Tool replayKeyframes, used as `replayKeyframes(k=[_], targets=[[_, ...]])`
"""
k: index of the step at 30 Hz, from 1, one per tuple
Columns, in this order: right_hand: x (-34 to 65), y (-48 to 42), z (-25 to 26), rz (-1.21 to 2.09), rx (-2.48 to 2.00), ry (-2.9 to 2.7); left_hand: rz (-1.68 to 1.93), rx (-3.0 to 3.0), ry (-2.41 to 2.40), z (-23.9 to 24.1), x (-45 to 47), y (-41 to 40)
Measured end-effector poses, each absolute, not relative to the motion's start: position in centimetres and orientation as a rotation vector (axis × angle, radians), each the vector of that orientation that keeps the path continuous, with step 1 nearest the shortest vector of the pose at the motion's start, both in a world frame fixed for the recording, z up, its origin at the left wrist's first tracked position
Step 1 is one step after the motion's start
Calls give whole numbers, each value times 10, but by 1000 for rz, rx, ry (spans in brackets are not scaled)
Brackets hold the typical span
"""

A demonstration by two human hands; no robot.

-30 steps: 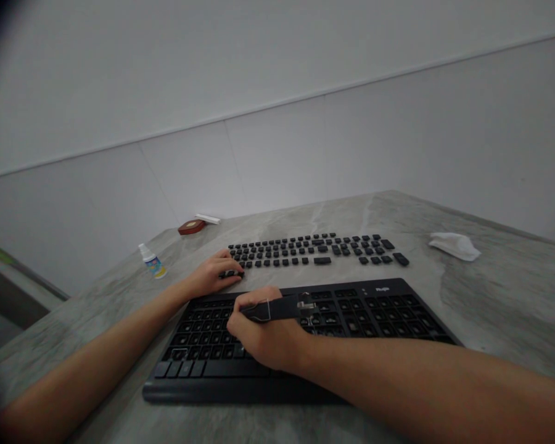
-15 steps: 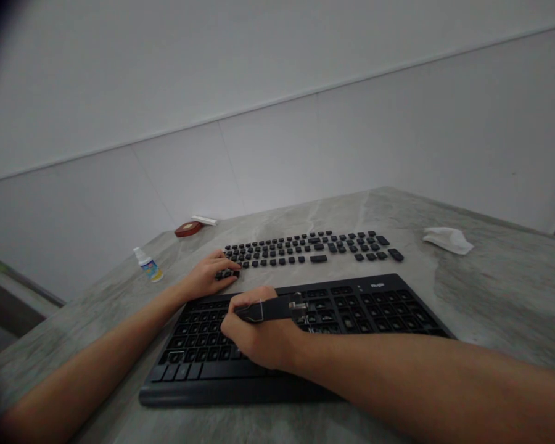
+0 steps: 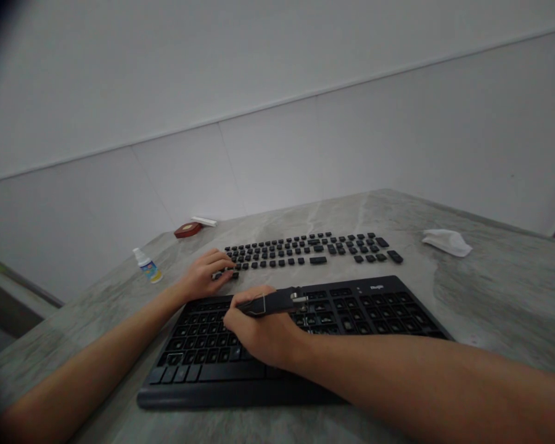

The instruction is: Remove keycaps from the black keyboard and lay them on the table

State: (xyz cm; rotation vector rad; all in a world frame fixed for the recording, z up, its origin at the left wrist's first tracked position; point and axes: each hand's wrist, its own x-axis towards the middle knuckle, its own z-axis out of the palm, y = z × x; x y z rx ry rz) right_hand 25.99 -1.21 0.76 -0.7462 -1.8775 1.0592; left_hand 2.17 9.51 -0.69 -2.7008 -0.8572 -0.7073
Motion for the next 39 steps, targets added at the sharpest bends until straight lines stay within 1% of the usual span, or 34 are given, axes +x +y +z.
replayKeyframes(k=[2, 5, 8, 9, 12, 15, 17, 21, 25, 27, 29, 34, 39], targets=[[260, -13, 7, 1069, -691, -1974, -774, -2667, -861, -5, 26, 91], [262, -14, 4, 1005, -471, -2194, -835, -2722, -826, 0, 42, 78], [265, -11, -2, 862, -219, -2409, -817, -3115, -838, 14, 59, 60], [266, -9, -5, 805, -151, -2469, -694, -3279, -900, 21, 64, 55], [267, -2, -14, 672, -23, -2598, -155, -3702, -960, 42, 70, 41], [267, 2, -21, 655, 10, -2624, 253, -3831, -933, 54, 70, 32], [267, 4, -23, 627, 19, -2650, 372, -3793, -907, 55, 71, 29], [271, 4, -22, 527, -31, -2702, 336, -3707, -883, 49, 74, 29], [274, 1, -18, 571, -83, -2716, 298, -3705, -984, 46, 74, 31], [274, -3, -13, 592, -196, -2676, 329, -3701, -1015, 46, 74, 32], [273, -7, -6, 670, -306, -2654, 348, -3688, -1029, 46, 74, 32], [271, -11, 8, 992, -561, -2514, 351, -3626, -1031, 47, 77, 31], [272, -8, 8, 1089, -593, -2467, 343, -3605, -1042, 48, 78, 29]])
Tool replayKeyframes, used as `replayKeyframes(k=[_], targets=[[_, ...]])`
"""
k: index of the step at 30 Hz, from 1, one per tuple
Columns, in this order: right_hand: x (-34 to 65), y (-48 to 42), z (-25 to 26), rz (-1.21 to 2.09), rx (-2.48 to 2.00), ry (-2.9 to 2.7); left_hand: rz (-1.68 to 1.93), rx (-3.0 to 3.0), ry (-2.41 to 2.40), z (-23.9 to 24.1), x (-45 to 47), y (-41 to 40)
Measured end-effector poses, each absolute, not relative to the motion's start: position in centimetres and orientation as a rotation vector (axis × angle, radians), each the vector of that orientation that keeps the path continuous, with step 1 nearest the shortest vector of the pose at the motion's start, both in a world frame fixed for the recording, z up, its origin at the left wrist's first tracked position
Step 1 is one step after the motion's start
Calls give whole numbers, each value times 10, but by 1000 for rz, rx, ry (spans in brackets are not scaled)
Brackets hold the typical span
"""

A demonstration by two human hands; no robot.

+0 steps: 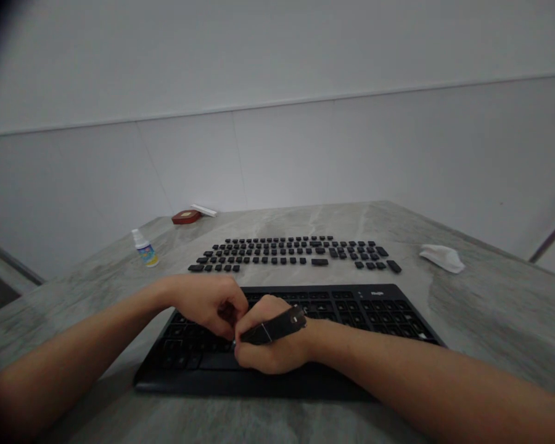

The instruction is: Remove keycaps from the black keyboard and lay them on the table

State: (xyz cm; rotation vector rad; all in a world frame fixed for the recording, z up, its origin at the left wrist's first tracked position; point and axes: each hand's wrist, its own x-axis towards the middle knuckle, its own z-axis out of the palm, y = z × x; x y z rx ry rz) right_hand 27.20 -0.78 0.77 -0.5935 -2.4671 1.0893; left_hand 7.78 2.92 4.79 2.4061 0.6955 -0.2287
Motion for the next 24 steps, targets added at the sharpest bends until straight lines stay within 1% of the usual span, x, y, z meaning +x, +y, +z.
replayKeyframes(k=[6, 13, 16, 20, 24], targets=[[272, -7, 8, 1160, -599, -2433, -252, 2408, 707, 48, 78, 28], [269, -2, 3, 1465, -657, -2243, -263, 2427, 728, 49, 78, 27], [268, 0, 1, 1522, -670, -2195, -285, 2419, 735, 52, 80, 26], [268, -1, 1, 1486, -625, -2212, -288, 2419, 737, 52, 80, 26], [269, -5, 0, 1262, -549, -2287, -274, 2419, 750, 49, 79, 28]])
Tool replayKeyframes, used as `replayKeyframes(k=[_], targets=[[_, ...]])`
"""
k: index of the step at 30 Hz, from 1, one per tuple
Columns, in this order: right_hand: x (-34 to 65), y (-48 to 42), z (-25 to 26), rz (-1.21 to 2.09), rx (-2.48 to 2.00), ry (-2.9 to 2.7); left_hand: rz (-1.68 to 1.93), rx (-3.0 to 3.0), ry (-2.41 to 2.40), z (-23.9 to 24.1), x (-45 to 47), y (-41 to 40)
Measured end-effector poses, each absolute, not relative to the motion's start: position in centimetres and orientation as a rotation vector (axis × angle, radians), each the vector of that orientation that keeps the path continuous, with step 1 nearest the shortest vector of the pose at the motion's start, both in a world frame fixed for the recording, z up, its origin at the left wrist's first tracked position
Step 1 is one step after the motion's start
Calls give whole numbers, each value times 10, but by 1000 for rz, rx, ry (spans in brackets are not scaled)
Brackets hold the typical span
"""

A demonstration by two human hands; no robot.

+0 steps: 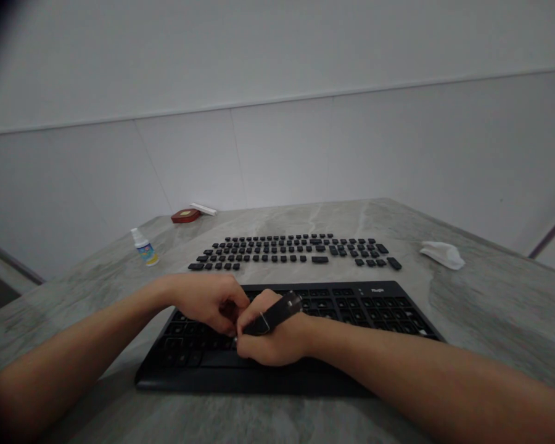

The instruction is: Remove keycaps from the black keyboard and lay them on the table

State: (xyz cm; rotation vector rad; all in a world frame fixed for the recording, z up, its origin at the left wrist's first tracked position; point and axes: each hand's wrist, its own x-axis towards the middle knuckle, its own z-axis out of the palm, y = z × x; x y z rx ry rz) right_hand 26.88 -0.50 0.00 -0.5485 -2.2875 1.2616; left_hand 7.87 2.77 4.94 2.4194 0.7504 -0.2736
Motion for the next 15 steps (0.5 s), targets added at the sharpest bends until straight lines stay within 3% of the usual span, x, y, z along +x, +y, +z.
replayKeyframes(k=[7, 15], targets=[[269, -8, -4, 1024, -393, -2340, -307, 2400, 726, 48, 79, 29], [264, -2, -3, 1473, -664, -2137, -331, 2401, 696, 53, 79, 27]])
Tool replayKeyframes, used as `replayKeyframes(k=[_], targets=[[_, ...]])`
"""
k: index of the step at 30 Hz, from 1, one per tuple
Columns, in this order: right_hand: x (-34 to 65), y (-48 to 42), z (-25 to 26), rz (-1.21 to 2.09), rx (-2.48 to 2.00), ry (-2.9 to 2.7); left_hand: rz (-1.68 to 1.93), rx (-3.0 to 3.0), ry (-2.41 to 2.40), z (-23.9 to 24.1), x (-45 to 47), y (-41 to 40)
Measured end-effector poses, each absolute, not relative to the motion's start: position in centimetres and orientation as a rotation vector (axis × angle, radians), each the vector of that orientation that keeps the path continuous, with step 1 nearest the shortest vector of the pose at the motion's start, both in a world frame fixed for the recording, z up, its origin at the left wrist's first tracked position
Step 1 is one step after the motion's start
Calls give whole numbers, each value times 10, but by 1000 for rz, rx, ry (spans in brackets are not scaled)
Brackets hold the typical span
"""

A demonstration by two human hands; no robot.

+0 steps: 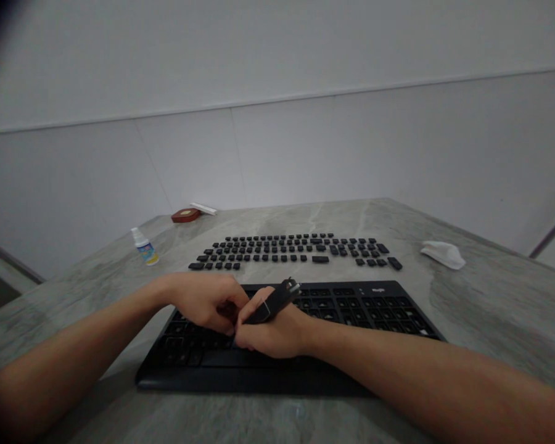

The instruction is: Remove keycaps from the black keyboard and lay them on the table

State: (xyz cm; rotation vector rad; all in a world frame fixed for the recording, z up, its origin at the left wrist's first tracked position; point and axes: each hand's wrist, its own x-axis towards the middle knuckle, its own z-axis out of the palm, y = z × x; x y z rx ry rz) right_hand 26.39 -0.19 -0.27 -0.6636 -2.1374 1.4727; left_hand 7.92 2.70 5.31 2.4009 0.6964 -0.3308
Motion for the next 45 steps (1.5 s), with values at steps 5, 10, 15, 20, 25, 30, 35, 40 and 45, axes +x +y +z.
replayKeyframes(k=[5, 10, 15, 20, 25, 30, 35, 40, 45], targets=[[260, 1, 0, 1582, -722, -2070, -339, 2343, 720, 53, 82, 25], [261, 0, -2, 1483, -651, -2099, -293, 2375, 752, 50, 86, 24], [264, -5, -5, 1232, -593, -2254, -293, 2415, 776, 51, 87, 22], [266, -8, -12, 947, -443, -2357, -271, 2463, 801, 48, 89, 19], [266, -8, -14, 817, -332, -2351, -263, 2474, 804, 47, 91, 17], [265, -7, -17, 658, -291, -2376, -255, 2458, 801, 47, 90, 18], [267, -5, -22, 524, -329, -2473, -264, 2449, 807, 47, 90, 18], [269, 2, -31, 504, -229, -2563, -266, 2443, 811, 48, 91, 17], [268, 9, -43, 456, -134, -2496, -272, 2444, 817, 48, 91, 17]])
